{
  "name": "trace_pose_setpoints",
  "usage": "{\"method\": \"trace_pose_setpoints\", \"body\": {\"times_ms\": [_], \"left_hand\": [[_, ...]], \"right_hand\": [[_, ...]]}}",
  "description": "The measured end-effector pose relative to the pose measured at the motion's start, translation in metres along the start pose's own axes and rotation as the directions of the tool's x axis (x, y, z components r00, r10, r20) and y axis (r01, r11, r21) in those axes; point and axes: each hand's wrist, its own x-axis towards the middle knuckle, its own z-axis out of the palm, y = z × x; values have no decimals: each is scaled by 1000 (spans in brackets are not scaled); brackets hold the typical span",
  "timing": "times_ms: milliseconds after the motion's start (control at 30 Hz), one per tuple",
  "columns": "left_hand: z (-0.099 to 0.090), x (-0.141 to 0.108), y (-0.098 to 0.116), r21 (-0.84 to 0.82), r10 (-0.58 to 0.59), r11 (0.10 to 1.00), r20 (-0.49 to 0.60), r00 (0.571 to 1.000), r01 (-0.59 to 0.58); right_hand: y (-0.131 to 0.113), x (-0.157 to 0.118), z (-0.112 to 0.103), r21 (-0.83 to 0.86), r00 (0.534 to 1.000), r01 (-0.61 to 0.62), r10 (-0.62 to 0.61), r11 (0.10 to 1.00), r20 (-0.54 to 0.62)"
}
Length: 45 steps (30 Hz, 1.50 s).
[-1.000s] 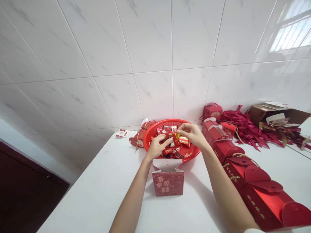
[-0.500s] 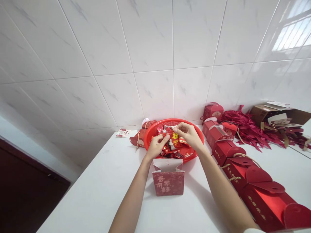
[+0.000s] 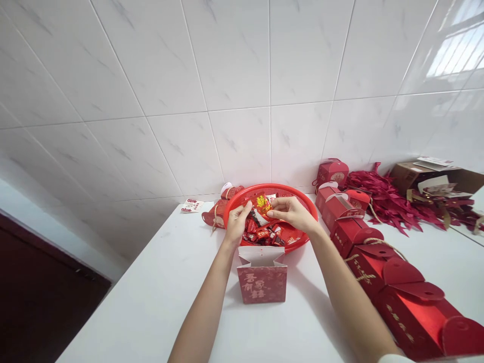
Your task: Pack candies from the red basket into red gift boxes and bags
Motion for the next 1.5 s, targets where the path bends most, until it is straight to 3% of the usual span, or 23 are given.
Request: {"method": "trace_pose_setpoints", "body": {"times_ms": [133,300,667,833,967,1133,1367,1500], "left_hand": [[-1,2,2,-84,-19,996,-29,999,16],[-4,4,1,-1,23,1000,-45,999,-23],[-7,0,2,131,75,988,57,996,-82],[-6,-2,14,119,20,992,100,995,-32],[-7,-8,38,148,28,988,134,991,-48],[-4,-24,66,243,2,969,193,981,-49],[0,-38,86,348,27,929,272,962,-125],[-8,-44,103,504,-13,842,375,927,-192]], "right_hand": [[1,0,-3,28,995,40,-38,999,-91],[1,-3,-13,81,971,18,2,997,-240],[-3,-6,-15,54,971,0,13,999,-240],[-15,-11,-16,72,959,23,-1,997,-284],[-29,-16,-17,227,934,59,27,972,-356],[-52,-26,-7,445,966,75,46,892,-256],[-66,-36,5,473,986,28,53,881,-157],[-71,-43,2,439,992,3,53,898,-114]]}}
